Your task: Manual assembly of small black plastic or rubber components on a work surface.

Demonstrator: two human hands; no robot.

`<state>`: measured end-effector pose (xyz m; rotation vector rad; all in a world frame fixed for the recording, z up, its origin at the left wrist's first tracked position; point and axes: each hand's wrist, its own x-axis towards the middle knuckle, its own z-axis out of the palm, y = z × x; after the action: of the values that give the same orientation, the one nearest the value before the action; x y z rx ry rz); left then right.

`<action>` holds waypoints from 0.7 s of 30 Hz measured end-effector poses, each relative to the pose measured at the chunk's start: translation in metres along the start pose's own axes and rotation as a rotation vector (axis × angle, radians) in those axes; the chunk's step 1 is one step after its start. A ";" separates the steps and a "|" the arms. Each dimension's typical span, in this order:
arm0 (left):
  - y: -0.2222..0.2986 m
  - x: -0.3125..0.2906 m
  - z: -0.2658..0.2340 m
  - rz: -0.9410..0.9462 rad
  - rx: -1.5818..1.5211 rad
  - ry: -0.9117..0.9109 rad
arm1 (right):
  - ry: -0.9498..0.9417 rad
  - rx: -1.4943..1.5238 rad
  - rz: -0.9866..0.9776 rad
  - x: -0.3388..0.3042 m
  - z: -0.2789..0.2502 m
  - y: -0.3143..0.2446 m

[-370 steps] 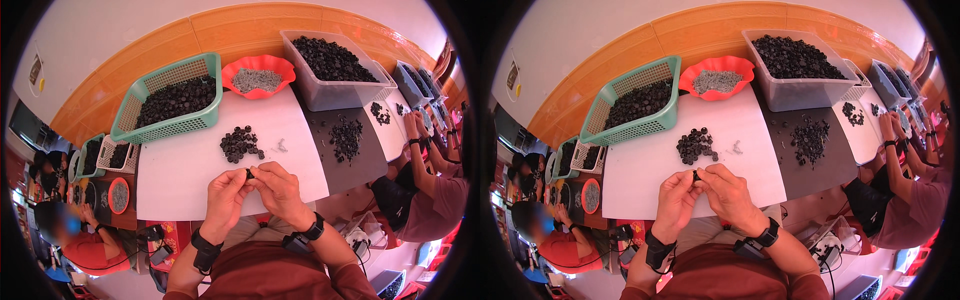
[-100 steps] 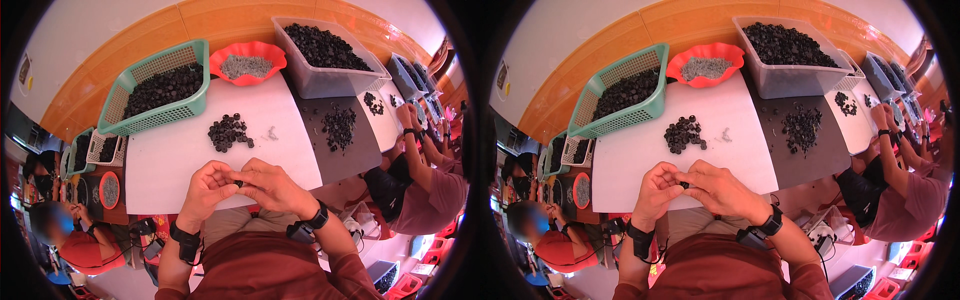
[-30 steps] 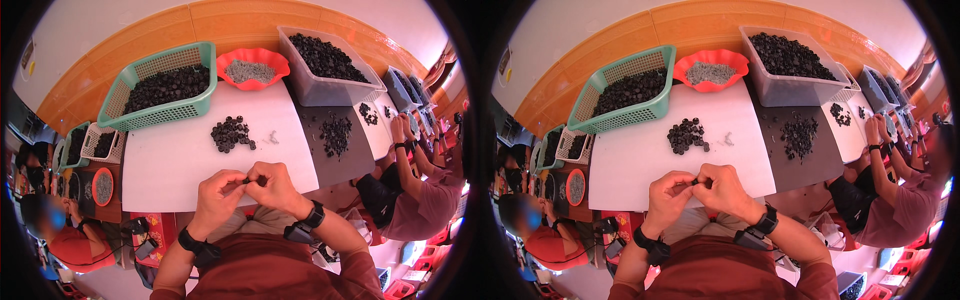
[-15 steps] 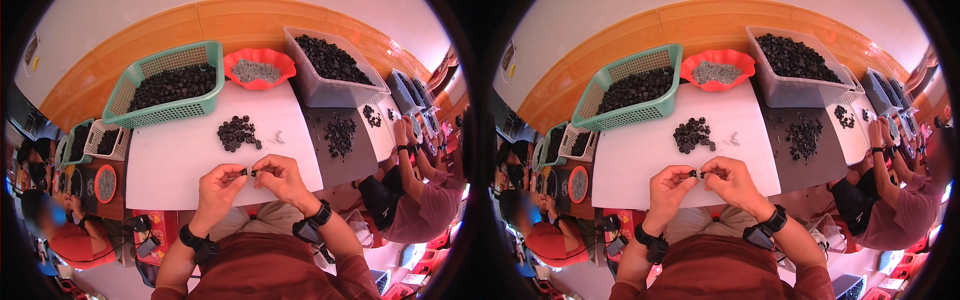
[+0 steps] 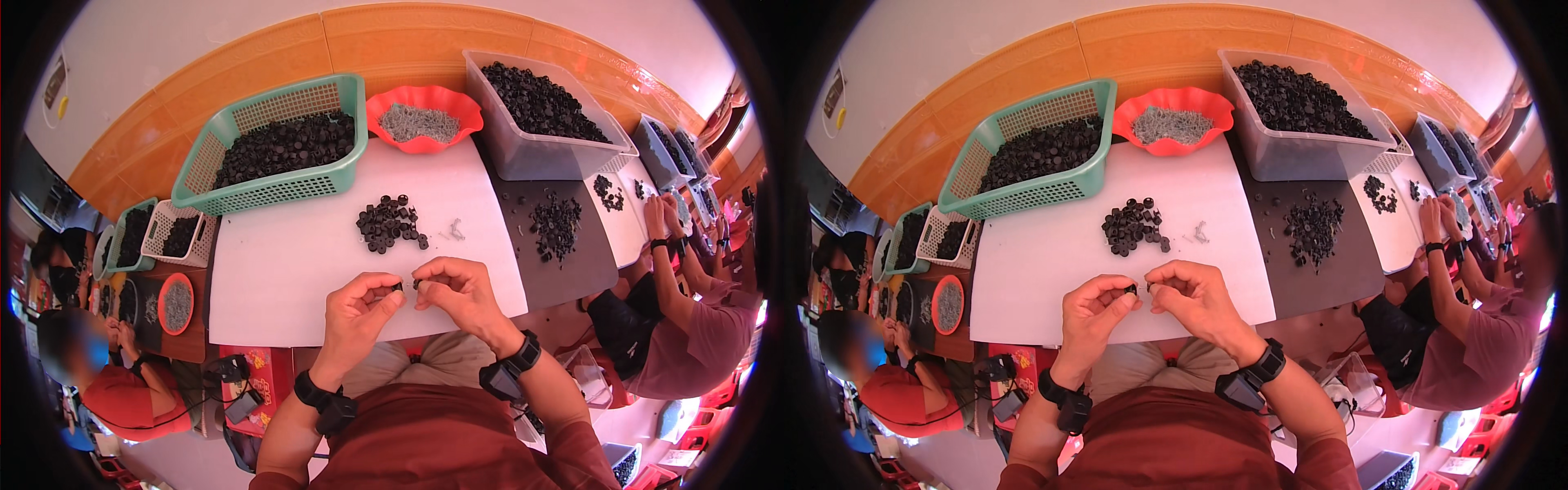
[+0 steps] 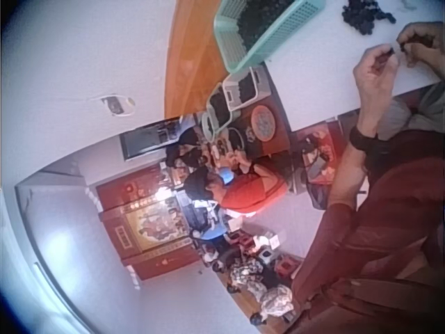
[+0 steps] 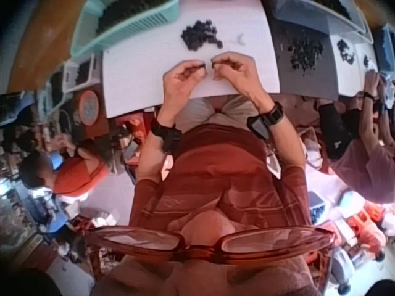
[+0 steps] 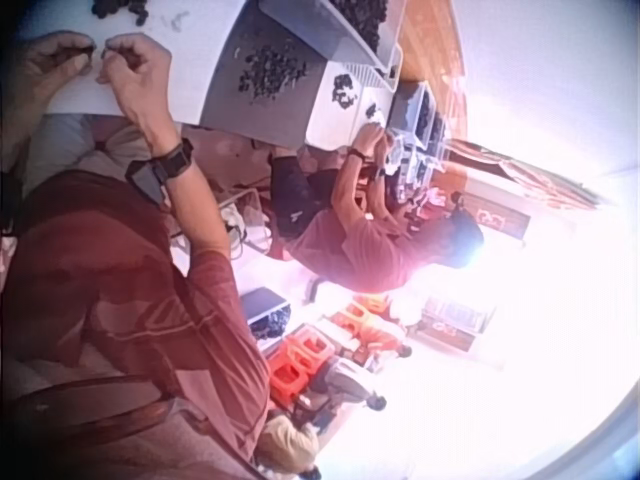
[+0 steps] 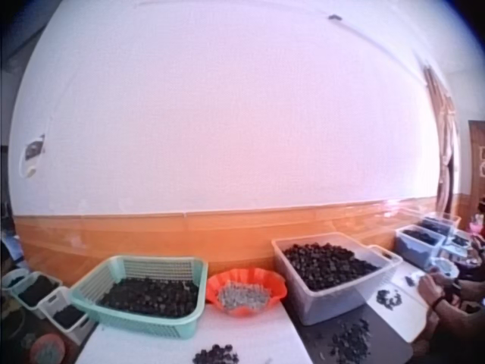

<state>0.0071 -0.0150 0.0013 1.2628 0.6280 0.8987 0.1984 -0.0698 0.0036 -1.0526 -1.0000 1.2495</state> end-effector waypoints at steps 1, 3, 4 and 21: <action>0.000 0.000 0.000 0.000 0.001 0.000 | -0.005 0.002 -0.007 0.000 0.000 0.000; 0.001 0.000 0.001 -0.023 -0.015 -0.004 | -0.010 0.006 -0.015 0.000 0.000 -0.001; 0.001 0.000 0.001 -0.023 -0.014 -0.003 | -0.016 0.010 -0.017 -0.001 0.000 -0.001; 0.008 0.002 0.010 -0.020 0.056 -0.042 | -0.096 0.008 -0.038 -0.004 0.002 -0.002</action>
<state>0.0140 -0.0183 0.0116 1.3200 0.6356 0.8413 0.1969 -0.0734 0.0063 -0.9710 -1.0820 1.2820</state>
